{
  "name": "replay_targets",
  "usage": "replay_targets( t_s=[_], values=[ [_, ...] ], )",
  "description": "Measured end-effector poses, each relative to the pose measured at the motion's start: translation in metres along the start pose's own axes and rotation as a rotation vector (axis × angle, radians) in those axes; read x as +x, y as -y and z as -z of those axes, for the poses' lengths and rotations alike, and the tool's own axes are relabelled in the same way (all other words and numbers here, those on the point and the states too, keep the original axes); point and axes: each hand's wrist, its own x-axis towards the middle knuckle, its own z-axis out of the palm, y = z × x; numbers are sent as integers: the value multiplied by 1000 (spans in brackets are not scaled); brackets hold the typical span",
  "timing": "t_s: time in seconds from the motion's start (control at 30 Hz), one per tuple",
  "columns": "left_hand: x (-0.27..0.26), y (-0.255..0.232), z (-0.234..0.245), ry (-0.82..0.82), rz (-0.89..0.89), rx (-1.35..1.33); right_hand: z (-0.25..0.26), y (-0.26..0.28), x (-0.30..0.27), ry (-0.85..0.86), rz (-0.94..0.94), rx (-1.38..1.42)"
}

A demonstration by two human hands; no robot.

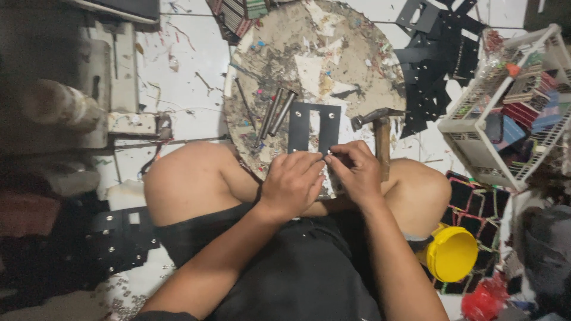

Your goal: Attaching metal plates and rivets to small leather components using scissors and a hammer

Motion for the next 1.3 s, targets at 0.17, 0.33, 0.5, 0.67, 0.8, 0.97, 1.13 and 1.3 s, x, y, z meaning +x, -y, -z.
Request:
replay_targets(
  t_s=[0.17, 0.33, 0.5, 0.67, 0.8, 0.97, 1.13, 1.3],
  values=[
    [4, 0, 6, 20, -6, 15, 0, -8, 2, 39, -36, -11],
    [5, -2, 8, 64, 121, -117, 4, 0, -1, 36, -27, 5],
    [39, 29, 23, 14, 183, 96, 7, -15, -3, 49, 34, 30],
    [54, 49, 26, 104, 352, 328, 8, -19, -3, 59, 63, 92],
    [64, 46, 29, 263, 403, 416, 3, -22, -5, -3, 66, 62],
    [60, 49, 25, 394, 467, 471, 2, -21, -8, 6, 20, 21],
    [45, 39, 19, 270, 840, -293, 5, -21, 0, 53, -16, 67],
    [29, 14, -4, 139, 803, -859, 9, -19, -2, 84, -51, 91]
  ],
)
